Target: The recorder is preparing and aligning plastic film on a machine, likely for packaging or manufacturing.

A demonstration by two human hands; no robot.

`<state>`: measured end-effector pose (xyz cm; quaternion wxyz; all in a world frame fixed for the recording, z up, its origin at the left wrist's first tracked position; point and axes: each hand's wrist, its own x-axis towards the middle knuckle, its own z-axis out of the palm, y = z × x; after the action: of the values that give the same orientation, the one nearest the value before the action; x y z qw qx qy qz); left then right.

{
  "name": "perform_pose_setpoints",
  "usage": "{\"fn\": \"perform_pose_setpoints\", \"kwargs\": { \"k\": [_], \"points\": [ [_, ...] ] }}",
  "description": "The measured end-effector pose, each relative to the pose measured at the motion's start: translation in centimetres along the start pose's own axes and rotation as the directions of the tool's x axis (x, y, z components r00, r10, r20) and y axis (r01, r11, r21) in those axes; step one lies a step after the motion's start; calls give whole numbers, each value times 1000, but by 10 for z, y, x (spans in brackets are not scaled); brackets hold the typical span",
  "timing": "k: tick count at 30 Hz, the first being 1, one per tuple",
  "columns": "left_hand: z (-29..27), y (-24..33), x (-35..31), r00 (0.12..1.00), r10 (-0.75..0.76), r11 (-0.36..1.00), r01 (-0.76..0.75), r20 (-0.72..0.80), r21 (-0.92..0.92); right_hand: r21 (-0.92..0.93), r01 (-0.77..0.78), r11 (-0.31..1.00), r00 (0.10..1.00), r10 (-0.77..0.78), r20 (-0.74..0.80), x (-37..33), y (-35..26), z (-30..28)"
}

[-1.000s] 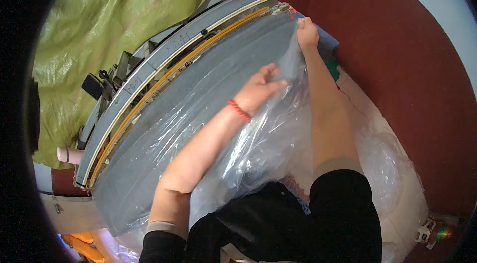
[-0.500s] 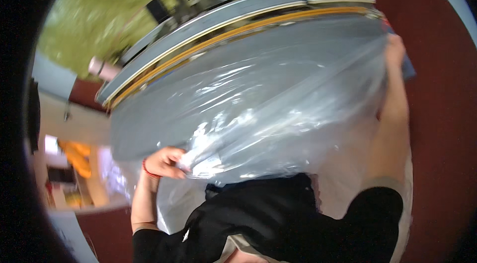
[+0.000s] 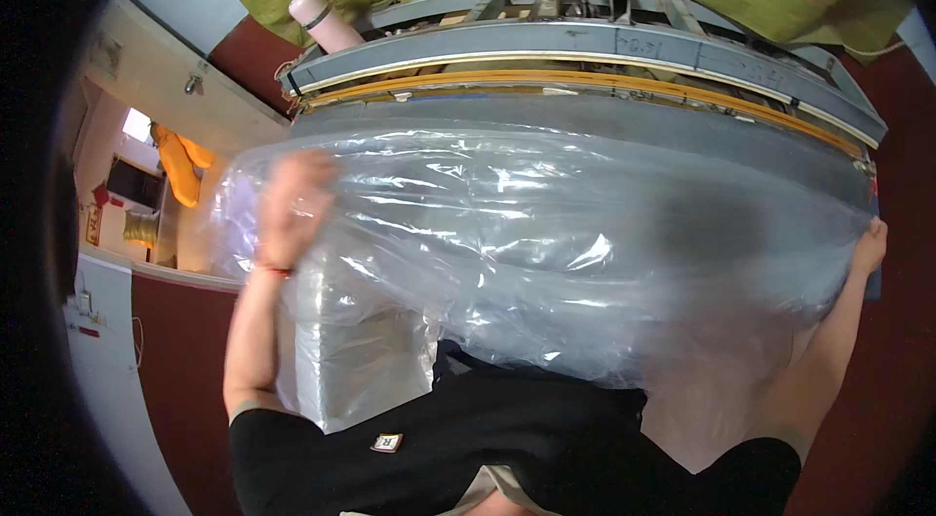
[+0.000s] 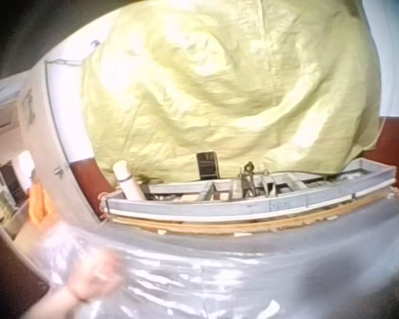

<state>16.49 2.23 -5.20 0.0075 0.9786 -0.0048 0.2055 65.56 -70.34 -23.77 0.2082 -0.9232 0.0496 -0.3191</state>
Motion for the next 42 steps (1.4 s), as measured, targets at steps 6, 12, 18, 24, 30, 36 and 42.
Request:
{"fn": "perform_pose_setpoints", "kwargs": {
  "k": [6, 12, 18, 24, 30, 36, 42],
  "points": [
    [127, -59, -7, 967, -115, 986, 139, 229, -91, 14, -3, 1000, 998, 2, 57, 11, 16, 6],
    [129, -66, 9, 983, -160, 984, 166, 90, -69, 151, -31, 988, 999, 24, 47, 19, 42, 13],
    [147, -61, 25, 970, -202, 975, 187, -133, -120, 312, -122, 942, 991, 98, 92, 20, 53, -1],
    [148, -65, 25, 900, -436, 879, 420, -21, -226, 662, -299, 688, 954, 231, 191, 7, 41, -53],
    [150, -67, 21, 865, -501, 820, 478, 8, -317, 789, -268, 553, 948, 297, 113, -17, 25, -136],
    [140, -65, 15, 944, -318, 914, 281, -87, -294, 786, -253, 564, 944, 323, 72, -38, 35, -156],
    [121, -50, 21, 833, -469, 841, 523, 293, -140, 767, -214, 605, 958, 282, 45, -37, 40, -130]
  ]
}}
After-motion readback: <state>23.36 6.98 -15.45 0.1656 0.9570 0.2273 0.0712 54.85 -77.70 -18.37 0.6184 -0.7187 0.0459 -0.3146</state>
